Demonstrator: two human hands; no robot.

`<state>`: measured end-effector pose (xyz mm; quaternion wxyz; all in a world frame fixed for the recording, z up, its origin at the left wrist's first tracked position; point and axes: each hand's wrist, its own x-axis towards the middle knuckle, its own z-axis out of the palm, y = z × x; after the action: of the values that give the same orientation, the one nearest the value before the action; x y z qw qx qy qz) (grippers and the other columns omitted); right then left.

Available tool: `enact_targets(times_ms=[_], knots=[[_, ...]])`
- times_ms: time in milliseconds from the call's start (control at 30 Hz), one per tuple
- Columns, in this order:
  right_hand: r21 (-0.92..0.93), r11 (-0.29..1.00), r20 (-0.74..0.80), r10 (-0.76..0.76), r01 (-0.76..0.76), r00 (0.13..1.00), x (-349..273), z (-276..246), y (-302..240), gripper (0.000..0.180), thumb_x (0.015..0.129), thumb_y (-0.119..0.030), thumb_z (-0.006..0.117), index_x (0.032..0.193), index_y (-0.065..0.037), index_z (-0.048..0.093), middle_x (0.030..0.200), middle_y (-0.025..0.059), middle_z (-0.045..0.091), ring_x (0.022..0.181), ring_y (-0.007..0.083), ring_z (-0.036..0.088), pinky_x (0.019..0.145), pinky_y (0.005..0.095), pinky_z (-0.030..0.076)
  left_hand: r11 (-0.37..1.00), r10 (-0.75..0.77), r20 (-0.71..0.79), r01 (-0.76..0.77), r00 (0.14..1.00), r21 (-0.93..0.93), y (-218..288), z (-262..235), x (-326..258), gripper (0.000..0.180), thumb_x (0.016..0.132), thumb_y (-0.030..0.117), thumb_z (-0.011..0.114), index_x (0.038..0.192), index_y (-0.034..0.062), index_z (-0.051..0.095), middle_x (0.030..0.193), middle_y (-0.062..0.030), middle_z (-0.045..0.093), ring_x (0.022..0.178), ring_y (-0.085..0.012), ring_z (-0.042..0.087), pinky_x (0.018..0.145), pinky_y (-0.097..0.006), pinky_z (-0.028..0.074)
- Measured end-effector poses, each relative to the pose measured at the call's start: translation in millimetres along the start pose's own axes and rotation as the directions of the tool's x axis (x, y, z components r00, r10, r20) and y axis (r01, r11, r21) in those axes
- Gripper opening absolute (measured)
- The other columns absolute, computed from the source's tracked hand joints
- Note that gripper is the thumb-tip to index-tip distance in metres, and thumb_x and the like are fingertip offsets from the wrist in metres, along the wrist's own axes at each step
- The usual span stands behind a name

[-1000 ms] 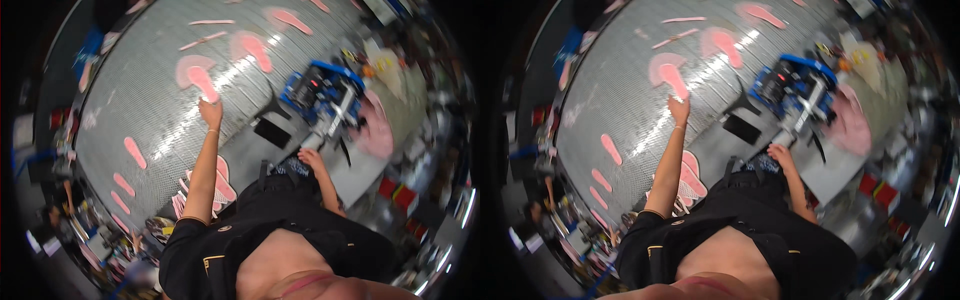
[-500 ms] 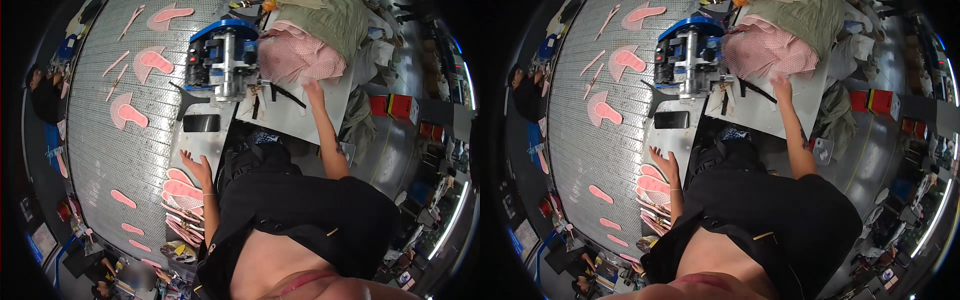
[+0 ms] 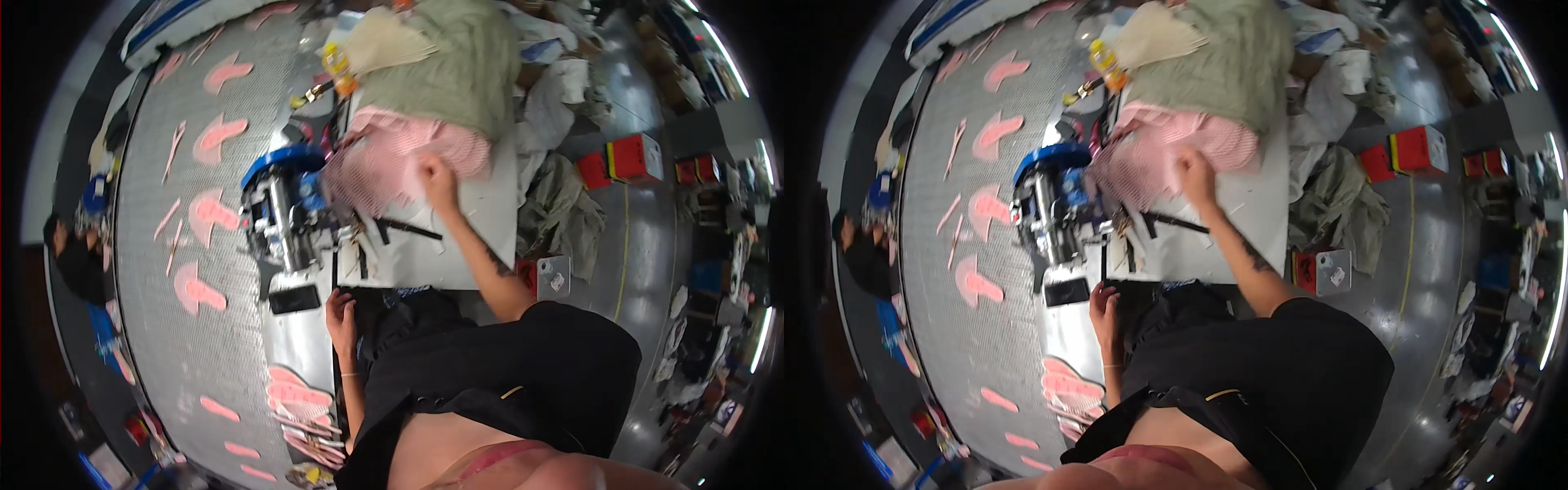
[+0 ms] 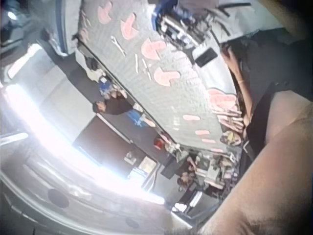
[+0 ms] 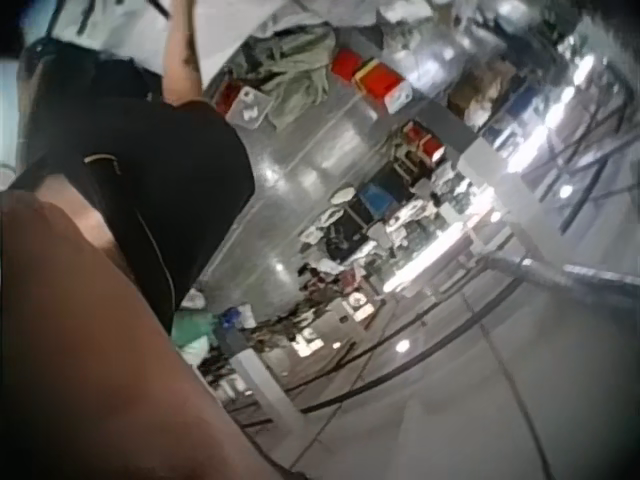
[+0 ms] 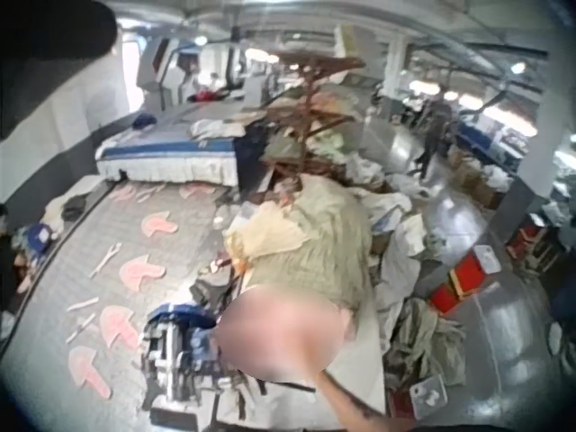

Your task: The person assembles pink flip-flops by hand in a factory setting. They pick up pink footbeds and white mesh straps from a perforated metal table, align the components, and press them together to form finished sandals. The person handles the items one at a time, placing the completed pairs on the table.

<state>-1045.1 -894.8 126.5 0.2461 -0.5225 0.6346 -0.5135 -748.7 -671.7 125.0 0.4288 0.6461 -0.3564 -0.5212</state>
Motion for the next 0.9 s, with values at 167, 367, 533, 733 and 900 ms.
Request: enact_targets(times_ms=[167, 367, 533, 733, 900], knots=[[0.229, 0.883, 0.467, -0.469, 0.41, 0.75, -59, -20, -118, 0.008, 0.079, -0.009, 0.065, 0.087, -0.009, 0.065, 0.09, 0.0049, 0.06, 0.096, 0.025, 0.055, 0.087, 0.0374, 0.043, 0.927, 0.125, 0.361, 0.021, 0.924, -0.374, 86, 41, 10, 0.063, 0.096, 0.042, 0.046, 0.143, 0.0037, 0.033, 0.135, -0.0166, 0.046, 0.118, -0.0254, 0.053, 0.098, -0.038, 0.044], [0.381, 0.681, 0.547, -0.711, 0.625, 0.442, -95, -37, -154, 0.01, 0.075, -0.014, 0.068, 0.081, -0.009, 0.062, 0.093, 0.0029, 0.061, 0.098, 0.0216, 0.054, 0.095, 0.0376, 0.036, 0.545, 0.217, 0.496, 0.318, 0.84, -0.776, 116, 38, 15, 0.088, 0.09, 0.069, 0.032, 0.146, 0.002, 0.025, 0.144, -0.0167, 0.037, 0.128, -0.0295, 0.043, 0.1, -0.046, 0.043], [0.38, 0.821, 0.634, -0.567, 0.427, 0.526, -104, -62, -171, 0.007, 0.076, -0.013, 0.068, 0.074, -0.009, 0.063, 0.078, 0.0018, 0.062, 0.085, 0.0209, 0.058, 0.093, 0.0366, 0.037, 0.672, 0.244, 0.462, 0.195, 0.852, -0.714, 91, 18, 12, 0.061, 0.096, 0.049, 0.041, 0.136, 0.0025, 0.041, 0.137, -0.0117, 0.046, 0.124, -0.0232, 0.047, 0.1, -0.043, 0.043], [0.567, 0.76, 0.614, -0.647, 0.318, 0.452, -109, -53, -203, 0.007, 0.074, -0.007, 0.068, 0.075, -0.009, 0.062, 0.083, 0.0009, 0.065, 0.093, 0.0211, 0.059, 0.095, 0.0366, 0.037, 0.917, 0.107, 0.494, 0.107, 0.863, -0.385, 107, 30, 1, 0.058, 0.099, 0.042, 0.039, 0.139, 0.0, 0.038, 0.138, -0.0109, 0.044, 0.127, -0.0209, 0.043, 0.106, -0.036, 0.034], [0.721, 0.663, 0.52, -0.71, 0.203, 0.474, -119, -47, -216, 0.01, 0.073, -0.003, 0.067, 0.08, -0.003, 0.06, 0.089, 0.0107, 0.062, 0.089, 0.0268, 0.06, 0.087, 0.0389, 0.043, 0.885, 0.028, 0.62, 0.269, 0.784, -0.38, 81, 11, -14, 0.054, 0.101, 0.041, 0.033, 0.134, -0.0011, 0.044, 0.129, -0.0103, 0.053, 0.118, -0.0181, 0.052, 0.1, -0.032, 0.04]])
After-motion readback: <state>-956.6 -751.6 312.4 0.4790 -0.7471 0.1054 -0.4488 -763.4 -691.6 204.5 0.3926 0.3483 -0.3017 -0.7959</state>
